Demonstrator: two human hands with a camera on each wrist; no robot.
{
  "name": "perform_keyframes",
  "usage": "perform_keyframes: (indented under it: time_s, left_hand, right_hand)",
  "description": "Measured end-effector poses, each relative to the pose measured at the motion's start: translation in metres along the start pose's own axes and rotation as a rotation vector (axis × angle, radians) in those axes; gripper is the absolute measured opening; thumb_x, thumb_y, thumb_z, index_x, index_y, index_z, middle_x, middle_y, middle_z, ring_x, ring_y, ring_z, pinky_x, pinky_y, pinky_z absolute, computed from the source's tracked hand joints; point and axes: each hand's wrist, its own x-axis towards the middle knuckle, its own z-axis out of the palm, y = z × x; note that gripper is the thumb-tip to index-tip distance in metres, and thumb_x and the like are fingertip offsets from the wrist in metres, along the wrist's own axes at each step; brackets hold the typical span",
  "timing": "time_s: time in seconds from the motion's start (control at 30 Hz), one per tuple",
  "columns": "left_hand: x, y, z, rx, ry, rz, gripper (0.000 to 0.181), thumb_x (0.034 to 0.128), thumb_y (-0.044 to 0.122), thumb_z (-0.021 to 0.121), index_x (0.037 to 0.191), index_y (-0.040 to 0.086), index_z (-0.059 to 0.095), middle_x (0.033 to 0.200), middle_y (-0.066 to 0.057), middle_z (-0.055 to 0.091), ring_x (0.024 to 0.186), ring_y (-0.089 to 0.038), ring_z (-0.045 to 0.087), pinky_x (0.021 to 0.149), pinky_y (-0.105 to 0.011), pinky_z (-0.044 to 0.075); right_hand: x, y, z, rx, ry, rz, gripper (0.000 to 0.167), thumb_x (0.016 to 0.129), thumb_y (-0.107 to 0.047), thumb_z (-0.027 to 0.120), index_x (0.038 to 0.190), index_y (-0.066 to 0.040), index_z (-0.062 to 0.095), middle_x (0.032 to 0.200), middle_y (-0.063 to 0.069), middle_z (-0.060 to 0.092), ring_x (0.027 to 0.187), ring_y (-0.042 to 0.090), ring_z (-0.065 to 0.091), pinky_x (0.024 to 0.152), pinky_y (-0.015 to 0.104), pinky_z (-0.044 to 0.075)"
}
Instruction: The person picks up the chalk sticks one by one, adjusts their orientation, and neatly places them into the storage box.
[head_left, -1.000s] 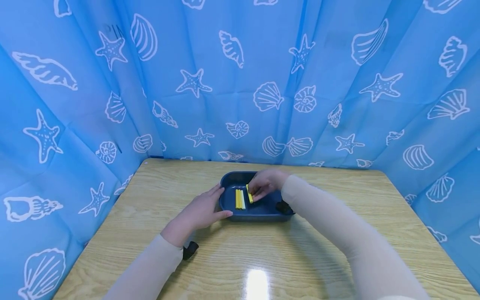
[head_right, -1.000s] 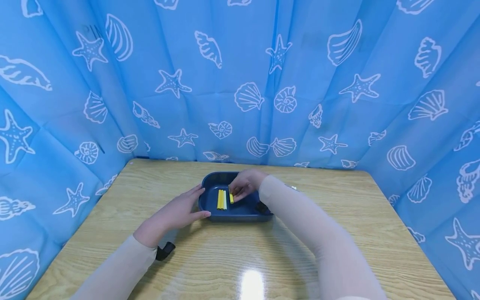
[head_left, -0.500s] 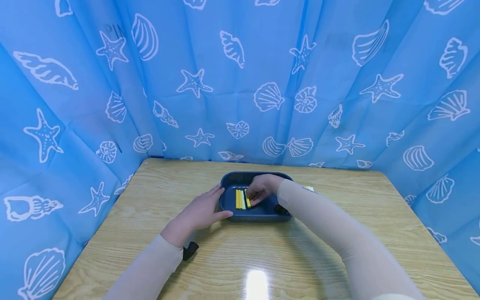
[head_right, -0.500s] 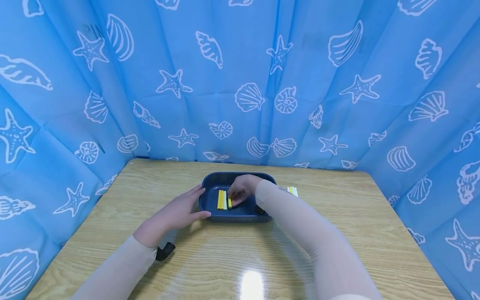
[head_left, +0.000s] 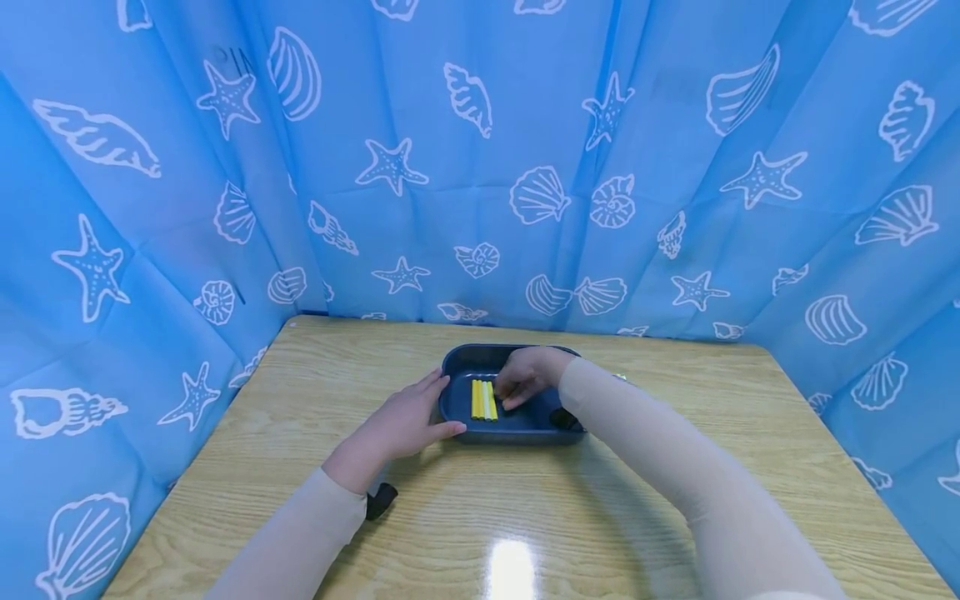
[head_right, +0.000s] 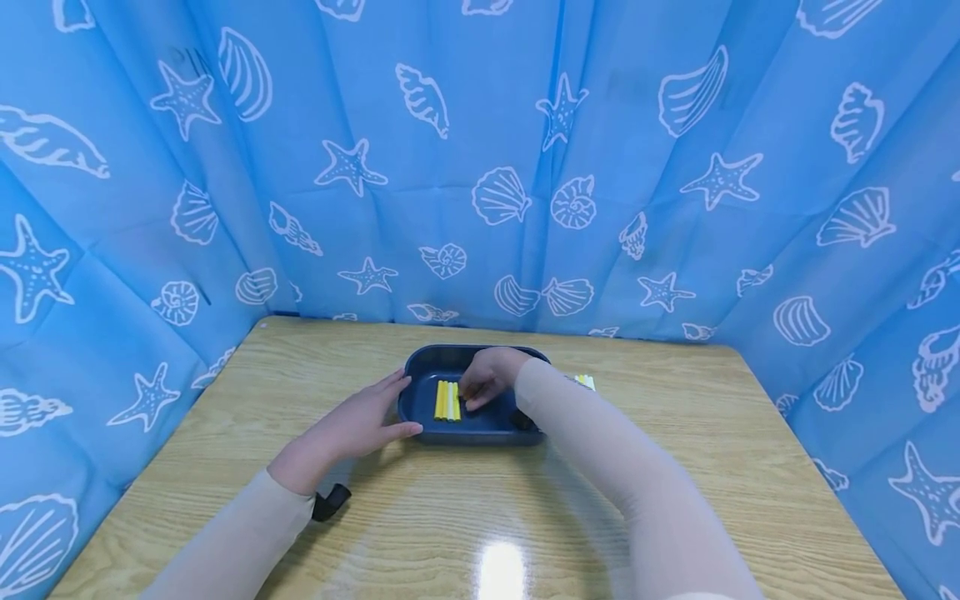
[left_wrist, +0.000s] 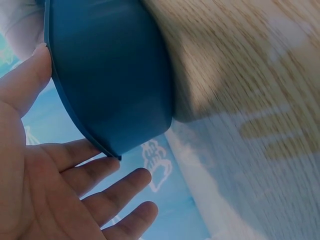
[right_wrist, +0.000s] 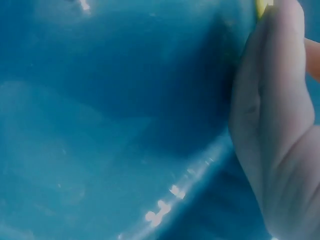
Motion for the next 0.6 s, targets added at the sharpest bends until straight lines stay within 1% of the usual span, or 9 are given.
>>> perform_keyframes:
  time_s: [0.13, 0.23, 0.37, 0.47, 0.6]
  left_hand:
    - [0.000, -0.001, 0.001, 0.004, 0.002, 0.003, 0.089, 0.0921, 0.058, 0.064, 0.157, 0.007, 0.032, 0.164, -0.013, 0.023, 0.145, -0.035, 0.033, 0.116, -0.051, 0.033]
    - [0.001, 0.000, 0.001, 0.009, 0.002, -0.002, 0.089, 0.0922, 0.057, 0.065, 0.157, 0.007, 0.032, 0.164, -0.013, 0.023, 0.145, -0.035, 0.033, 0.116, -0.051, 0.033]
    - [0.000, 0.001, 0.000, 0.007, 0.006, 0.000, 0.087, 0.0925, 0.054, 0.066, 0.157, 0.005, 0.033, 0.164, -0.014, 0.024, 0.145, -0.036, 0.034, 0.116, -0.051, 0.033]
    - [0.000, 0.001, 0.000, 0.000, 0.009, 0.013, 0.087, 0.0927, 0.052, 0.067, 0.156, 0.004, 0.033, 0.164, -0.016, 0.024, 0.144, -0.038, 0.034, 0.115, -0.053, 0.033]
    - [0.001, -0.001, 0.001, 0.005, 0.008, 0.015, 0.087, 0.0927, 0.053, 0.067, 0.157, 0.005, 0.032, 0.164, -0.014, 0.023, 0.145, -0.038, 0.034, 0.115, -0.053, 0.033]
  right_hand:
    - [-0.014, 0.000, -0.009, -0.003, -0.024, -0.051, 0.030, 0.098, -0.004, 0.060, 0.127, 0.005, 0.060, 0.095, 0.015, 0.063, 0.072, 0.018, 0.067, 0.070, 0.028, 0.060]
    - [-0.026, 0.000, -0.014, 0.002, -0.052, -0.080, 0.036, 0.099, -0.003, 0.058, 0.134, 0.005, 0.054, 0.099, 0.016, 0.061, 0.074, 0.018, 0.065, 0.070, 0.029, 0.060]
    - [-0.045, 0.001, -0.019, -0.016, -0.068, -0.113, 0.038, 0.100, -0.004, 0.056, 0.136, 0.008, 0.050, 0.105, 0.017, 0.058, 0.076, 0.019, 0.063, 0.072, 0.029, 0.060]
    - [-0.059, 0.004, -0.021, -0.038, -0.064, -0.136, 0.038, 0.100, -0.004, 0.056, 0.135, 0.008, 0.050, 0.104, 0.015, 0.057, 0.077, 0.020, 0.062, 0.073, 0.030, 0.060]
    - [-0.075, 0.010, -0.024, -0.053, -0.046, -0.182, 0.036, 0.100, -0.005, 0.057, 0.133, 0.009, 0.049, 0.103, 0.014, 0.057, 0.077, 0.020, 0.062, 0.074, 0.032, 0.060]
